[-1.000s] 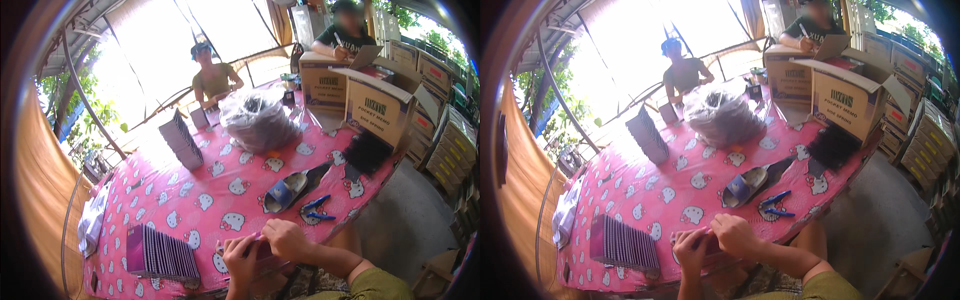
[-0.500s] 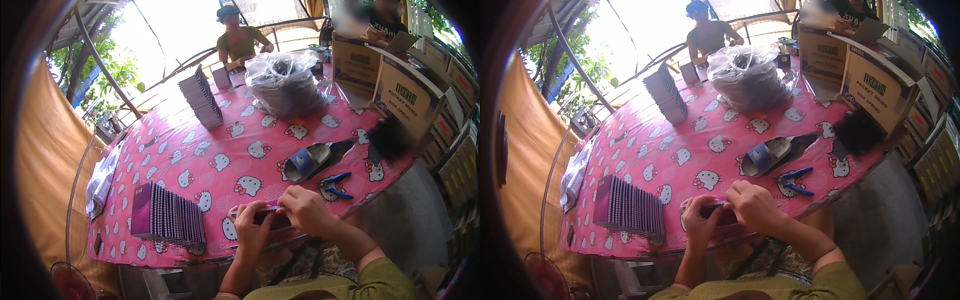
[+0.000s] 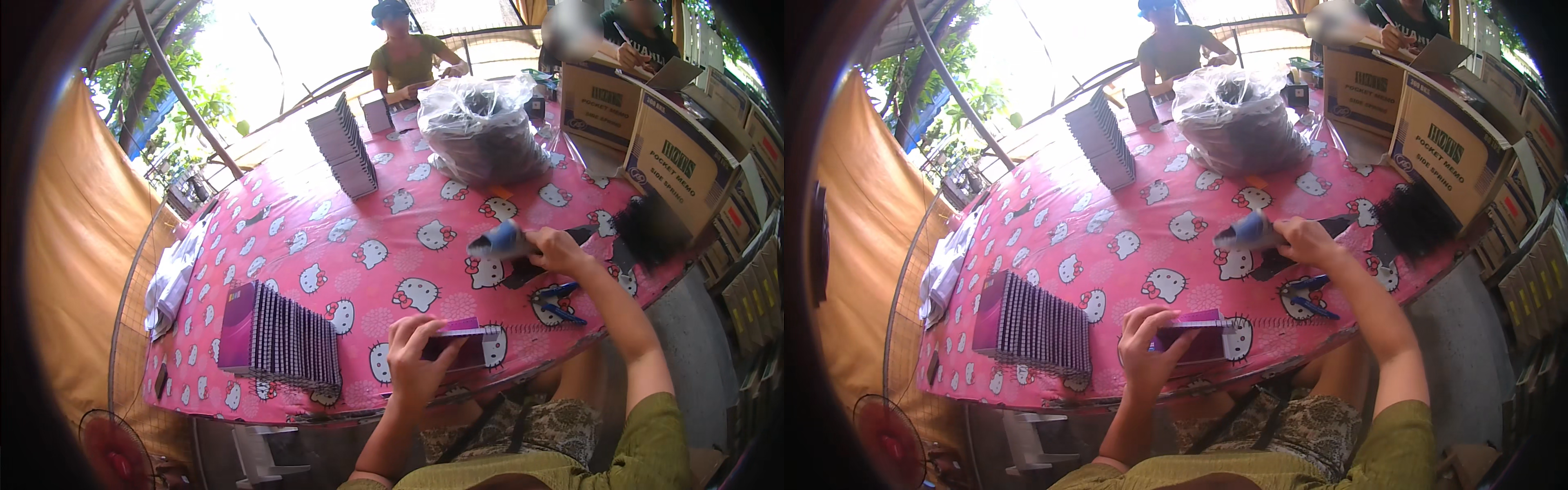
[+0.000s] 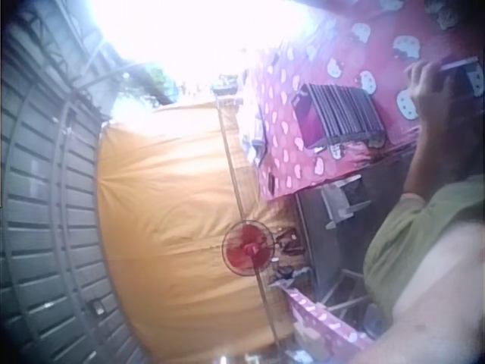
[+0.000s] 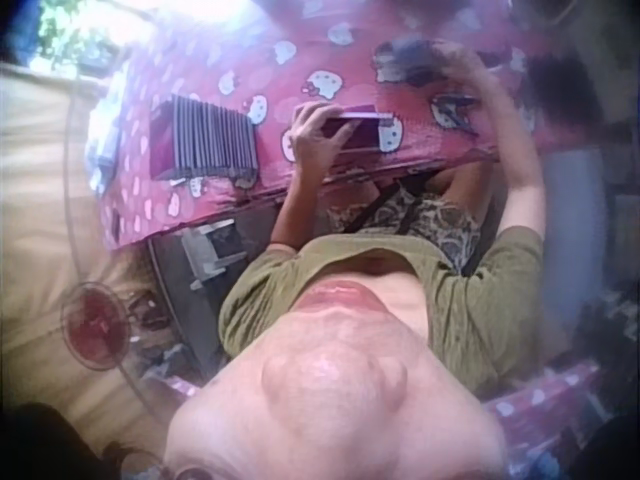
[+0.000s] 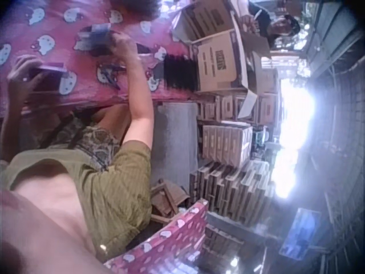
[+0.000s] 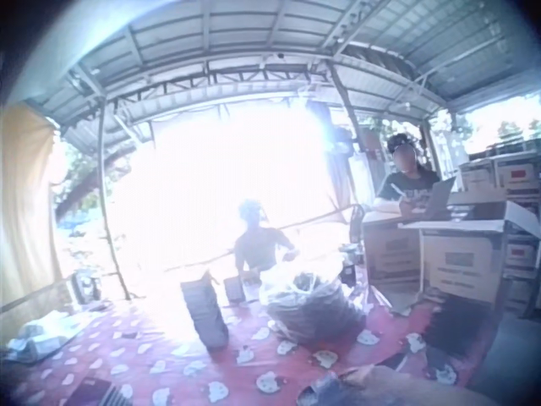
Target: The person assembles notebooks by threading spiral coils through punched paper and covers, then uses pliers to trim and crimp the ends of the coils.
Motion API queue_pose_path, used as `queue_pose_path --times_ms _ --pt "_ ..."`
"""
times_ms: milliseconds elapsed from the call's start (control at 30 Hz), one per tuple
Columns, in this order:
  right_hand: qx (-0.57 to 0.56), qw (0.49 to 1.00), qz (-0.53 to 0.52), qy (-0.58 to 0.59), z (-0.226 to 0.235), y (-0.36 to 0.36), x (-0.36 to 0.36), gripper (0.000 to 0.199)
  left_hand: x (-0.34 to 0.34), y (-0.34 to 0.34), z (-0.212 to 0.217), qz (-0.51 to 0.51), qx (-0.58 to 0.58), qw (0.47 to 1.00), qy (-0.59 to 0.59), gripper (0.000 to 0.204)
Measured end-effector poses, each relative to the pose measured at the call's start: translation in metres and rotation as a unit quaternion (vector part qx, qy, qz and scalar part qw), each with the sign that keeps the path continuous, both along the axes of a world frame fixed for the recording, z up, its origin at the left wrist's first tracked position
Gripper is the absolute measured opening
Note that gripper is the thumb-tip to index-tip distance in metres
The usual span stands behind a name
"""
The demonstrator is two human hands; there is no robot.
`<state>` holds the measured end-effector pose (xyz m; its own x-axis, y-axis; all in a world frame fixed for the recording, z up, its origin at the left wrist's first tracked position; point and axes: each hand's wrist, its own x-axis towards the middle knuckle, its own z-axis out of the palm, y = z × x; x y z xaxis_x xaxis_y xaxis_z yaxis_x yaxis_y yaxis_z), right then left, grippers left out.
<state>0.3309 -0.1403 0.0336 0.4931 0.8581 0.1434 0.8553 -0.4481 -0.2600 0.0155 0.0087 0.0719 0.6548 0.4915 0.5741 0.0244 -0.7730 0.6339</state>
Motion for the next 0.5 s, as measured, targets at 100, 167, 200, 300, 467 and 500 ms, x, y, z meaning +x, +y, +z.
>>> queue_pose_path --times_ms 100,167,200,300,467,500 --pt "0.271 0.936 0.012 0.223 0.029 0.006 -0.039 0.044 0.002 -0.007 0.006 0.047 -0.008 0.999 -0.003 0.032" --pt "0.393 0.902 0.18 0.017 0.026 0.01 -0.056 0.04 0.004 -0.006 0.009 0.055 0.009 0.998 -0.008 0.034" --pt "0.375 0.904 0.206 0.02 0.024 0.009 -0.067 0.039 0.005 -0.004 0.003 0.044 0.009 0.999 -0.001 0.035" --pt "0.183 0.94 0.177 0.227 0.029 0.008 -0.077 0.039 0.012 0.002 -0.001 0.005 -0.036 0.999 0.01 0.037" --pt "0.242 0.769 0.237 0.542 0.042 0.011 -0.092 0.041 0.01 0.004 -0.003 0.006 -0.083 0.996 0.019 0.036" --pt "0.152 0.888 0.173 0.399 0.044 0.012 -0.088 0.047 0.009 0.003 -0.002 0.002 -0.095 0.995 0.022 0.036"
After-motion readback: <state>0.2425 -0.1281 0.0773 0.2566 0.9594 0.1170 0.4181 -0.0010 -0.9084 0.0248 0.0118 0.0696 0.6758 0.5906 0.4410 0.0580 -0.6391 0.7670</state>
